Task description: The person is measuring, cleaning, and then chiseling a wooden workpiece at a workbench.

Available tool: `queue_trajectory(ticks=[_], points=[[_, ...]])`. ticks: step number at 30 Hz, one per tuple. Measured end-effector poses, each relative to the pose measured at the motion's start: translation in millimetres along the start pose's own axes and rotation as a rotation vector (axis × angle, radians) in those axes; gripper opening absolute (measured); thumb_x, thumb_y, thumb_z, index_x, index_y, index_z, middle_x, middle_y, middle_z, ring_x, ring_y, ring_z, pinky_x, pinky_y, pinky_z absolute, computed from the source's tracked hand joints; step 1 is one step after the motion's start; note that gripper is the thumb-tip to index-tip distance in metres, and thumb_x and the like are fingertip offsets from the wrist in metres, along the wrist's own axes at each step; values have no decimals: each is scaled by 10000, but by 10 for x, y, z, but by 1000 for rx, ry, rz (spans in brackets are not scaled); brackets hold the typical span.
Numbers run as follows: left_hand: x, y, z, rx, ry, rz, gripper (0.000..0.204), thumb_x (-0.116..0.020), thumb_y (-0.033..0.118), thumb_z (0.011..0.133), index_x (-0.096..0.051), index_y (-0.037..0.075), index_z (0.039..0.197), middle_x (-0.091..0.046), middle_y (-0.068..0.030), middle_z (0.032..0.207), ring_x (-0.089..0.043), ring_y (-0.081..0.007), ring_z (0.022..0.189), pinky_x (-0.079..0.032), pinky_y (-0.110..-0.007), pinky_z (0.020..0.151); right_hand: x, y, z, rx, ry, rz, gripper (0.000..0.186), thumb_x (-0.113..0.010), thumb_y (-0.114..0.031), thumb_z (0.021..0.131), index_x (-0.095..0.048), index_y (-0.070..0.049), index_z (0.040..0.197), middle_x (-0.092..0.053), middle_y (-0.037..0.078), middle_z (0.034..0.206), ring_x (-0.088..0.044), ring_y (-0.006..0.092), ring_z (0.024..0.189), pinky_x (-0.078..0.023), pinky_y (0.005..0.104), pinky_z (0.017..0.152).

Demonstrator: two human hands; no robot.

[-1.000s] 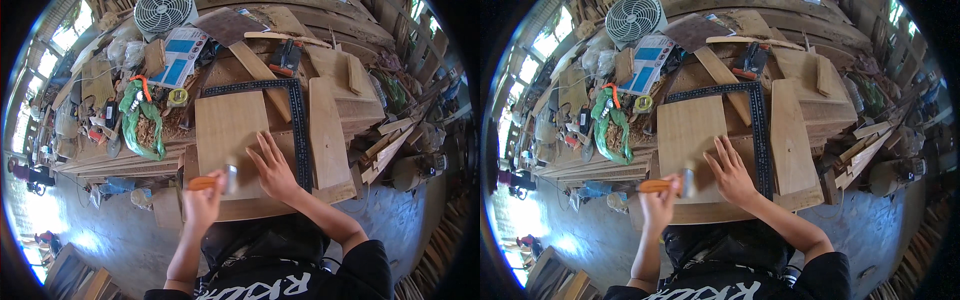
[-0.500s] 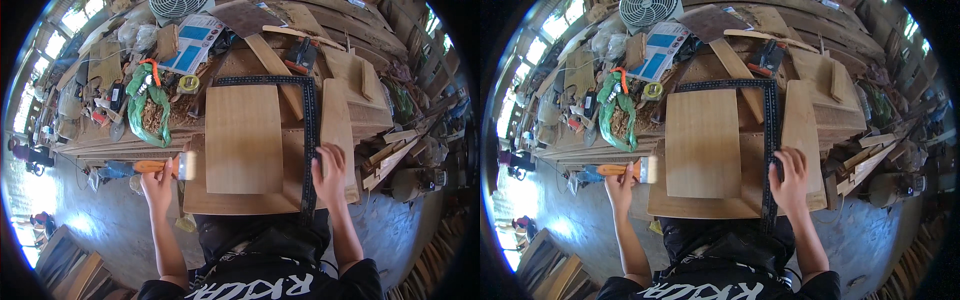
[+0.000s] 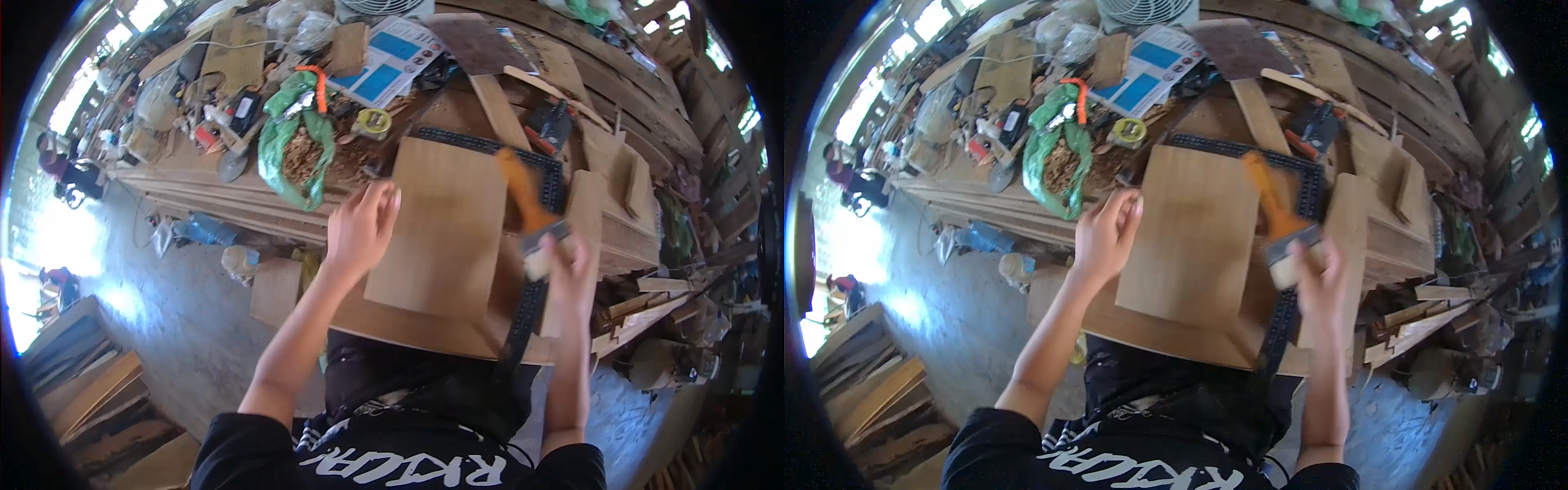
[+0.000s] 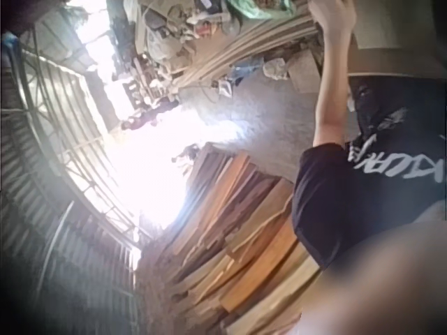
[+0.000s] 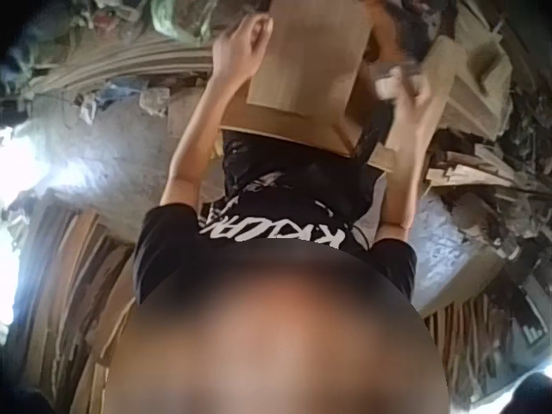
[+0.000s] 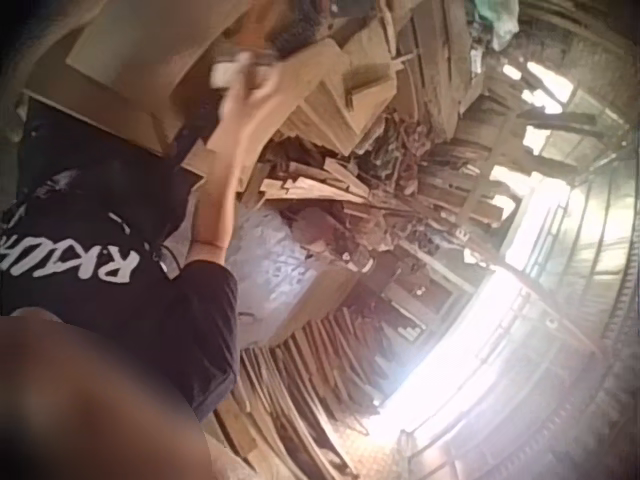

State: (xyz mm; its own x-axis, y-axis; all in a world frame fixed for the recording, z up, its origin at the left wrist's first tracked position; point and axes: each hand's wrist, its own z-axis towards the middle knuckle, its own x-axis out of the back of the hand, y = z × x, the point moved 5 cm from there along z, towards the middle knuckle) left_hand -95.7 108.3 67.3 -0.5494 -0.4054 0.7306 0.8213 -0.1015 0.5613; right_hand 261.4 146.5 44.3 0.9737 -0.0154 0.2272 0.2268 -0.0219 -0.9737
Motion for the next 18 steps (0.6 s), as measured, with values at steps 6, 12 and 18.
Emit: queue_trajectory(ticks=[6,12,18], points=[[-188,-425,662,-189,-138,600,497,-643,186,933,-542,49,1400,-694,-224,1135,-676,-409,1075,-554,-536,868,153,-191,819,143,98,-677,521,-729,-303,1003,-591,-3,1405,-727,126,1027,-705,212,854,-554,373,798],[-437,-493,951,-74,-377,610,609,-653,162,888,-496,-17,1449,-728,-247,1012,-739,-403,904,-602,-507,710,13,-377,303,408,199,-794,485,-704,-268,1000,-595,-58,1423,-686,162,1281,-671,331,1076,-531,428,879],[-455,-499,1003,-53,-338,739,502,-671,185,869,-592,-42,1310,-710,-261,1063,-751,-364,902,-602,-451,705,-26,-375,-174,455,105,-766,355,-669,-202,1009,-630,-35,1320,-663,173,1317,-617,372,1240,-491,469,1056]])
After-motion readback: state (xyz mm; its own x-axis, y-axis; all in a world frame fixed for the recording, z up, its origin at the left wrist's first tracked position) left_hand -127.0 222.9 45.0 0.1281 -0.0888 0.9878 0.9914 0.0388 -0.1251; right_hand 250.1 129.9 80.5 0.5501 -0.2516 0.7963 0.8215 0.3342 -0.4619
